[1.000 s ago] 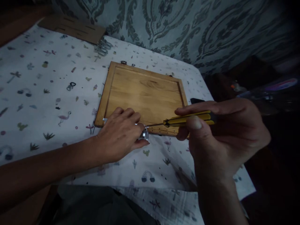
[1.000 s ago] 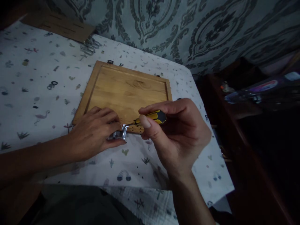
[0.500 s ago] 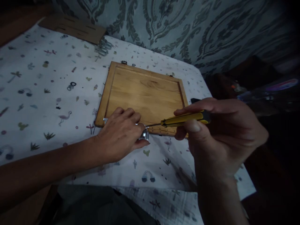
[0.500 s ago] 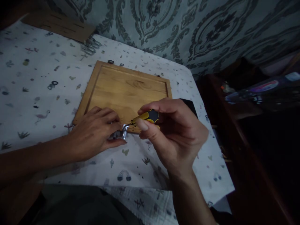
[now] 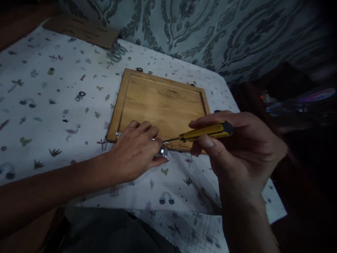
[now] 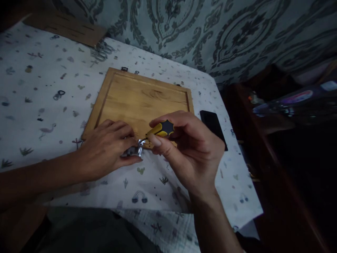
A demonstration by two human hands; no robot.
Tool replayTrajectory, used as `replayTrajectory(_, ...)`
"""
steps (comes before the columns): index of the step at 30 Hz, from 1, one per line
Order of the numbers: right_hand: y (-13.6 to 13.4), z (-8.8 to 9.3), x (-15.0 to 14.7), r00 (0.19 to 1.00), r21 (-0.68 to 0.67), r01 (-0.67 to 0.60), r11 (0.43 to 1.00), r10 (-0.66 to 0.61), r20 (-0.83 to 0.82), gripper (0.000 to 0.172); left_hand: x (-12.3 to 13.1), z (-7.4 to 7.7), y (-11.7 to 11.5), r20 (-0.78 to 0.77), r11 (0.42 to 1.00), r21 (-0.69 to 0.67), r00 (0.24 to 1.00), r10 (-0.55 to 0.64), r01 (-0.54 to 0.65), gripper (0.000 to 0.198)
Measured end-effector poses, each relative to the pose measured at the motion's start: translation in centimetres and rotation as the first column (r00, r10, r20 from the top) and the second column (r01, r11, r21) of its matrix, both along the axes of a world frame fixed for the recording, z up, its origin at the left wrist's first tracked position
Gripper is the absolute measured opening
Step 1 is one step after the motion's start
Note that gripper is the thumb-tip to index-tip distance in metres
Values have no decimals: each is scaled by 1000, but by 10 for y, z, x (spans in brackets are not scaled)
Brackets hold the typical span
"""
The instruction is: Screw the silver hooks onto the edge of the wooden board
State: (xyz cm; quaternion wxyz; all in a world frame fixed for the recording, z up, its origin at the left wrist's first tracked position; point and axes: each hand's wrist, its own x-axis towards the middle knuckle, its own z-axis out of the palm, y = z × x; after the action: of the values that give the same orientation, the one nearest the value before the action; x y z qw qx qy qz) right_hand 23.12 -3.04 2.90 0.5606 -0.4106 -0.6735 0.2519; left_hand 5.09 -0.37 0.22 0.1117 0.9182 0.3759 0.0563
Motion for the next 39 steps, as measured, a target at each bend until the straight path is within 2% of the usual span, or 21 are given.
replayTrajectory(3,1,0,-4,998,-9,53,999,-53,-31,24,0,0,0,2,1000,2,1000,-8,8,36)
replayTrajectory(7,1,0,-4,997,-37,-3,999,0,-72,29,-1,-2,0,33,999,29,999,-13,12,35)
replayTrajectory(12,0,-1,-2,998,-56,6,998,-10,-60,25,-2,-2,0,47,999,36,999,-14,13,33)
replayTrajectory(16,1,0,-2,997,2,33,999,-32,-70,19,-2,-1,1,55,1000,25,998,-3,1,34)
replayTrajectory(21,3,1,-3,985,3,-38,999,38,-168,27,-1,0,0,40,1000,10,999,-2,2,32)
replayTrajectory(27,3,3,-1,995,-53,-17,998,12,-101,20,-1,-2,-1,59,1000,26,998,-4,2,34)
replayTrajectory(30,2,5,1,997,-32,-9,999,7,-73,18,-1,-2,0,52,1000,24,999,-4,3,34)
replayTrajectory(33,2,7,0,996,-10,2,1000,-3,-92,17,-1,-3,0,56,999,35,998,-11,9,34)
replayTrajectory(39,2,8,0,995,-58,-14,998,8,-97,15,-2,-3,0,62,999,49,998,-20,17,34)
